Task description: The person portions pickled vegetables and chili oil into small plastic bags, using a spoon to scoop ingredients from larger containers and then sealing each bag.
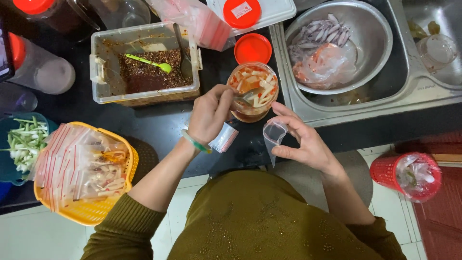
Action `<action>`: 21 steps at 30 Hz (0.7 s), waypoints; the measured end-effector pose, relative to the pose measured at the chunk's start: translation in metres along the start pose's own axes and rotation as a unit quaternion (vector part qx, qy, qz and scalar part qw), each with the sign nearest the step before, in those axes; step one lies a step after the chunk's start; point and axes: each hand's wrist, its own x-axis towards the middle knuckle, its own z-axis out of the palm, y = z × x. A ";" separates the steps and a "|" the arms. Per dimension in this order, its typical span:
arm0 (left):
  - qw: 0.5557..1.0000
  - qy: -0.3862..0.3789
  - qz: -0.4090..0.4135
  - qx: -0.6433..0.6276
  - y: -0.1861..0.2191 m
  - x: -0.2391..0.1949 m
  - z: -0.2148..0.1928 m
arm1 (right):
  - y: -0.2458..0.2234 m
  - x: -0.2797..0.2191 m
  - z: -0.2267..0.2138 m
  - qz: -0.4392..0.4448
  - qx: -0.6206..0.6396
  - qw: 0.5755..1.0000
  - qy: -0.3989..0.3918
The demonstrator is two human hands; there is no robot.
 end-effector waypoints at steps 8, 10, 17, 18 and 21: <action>0.998 0.024 -0.056 -0.031 -0.009 0.009 -0.011 | 0.001 -0.001 0.000 -0.001 -0.007 1.000 -0.004; 0.992 0.078 -0.060 -0.074 -0.011 0.010 -0.010 | 0.002 -0.001 0.000 -0.003 -0.007 1.000 -0.004; 0.957 0.096 0.198 0.191 -0.006 0.027 0.022 | 0.000 -0.002 0.000 -0.002 -0.004 1.000 -0.012; 0.957 0.087 0.192 0.197 -0.007 0.028 0.028 | 0.001 -0.002 0.001 -0.006 -0.004 1.000 -0.009; 0.965 0.068 0.174 0.186 -0.008 0.028 0.029 | 0.003 -0.001 -0.002 -0.010 -0.001 1.000 -0.011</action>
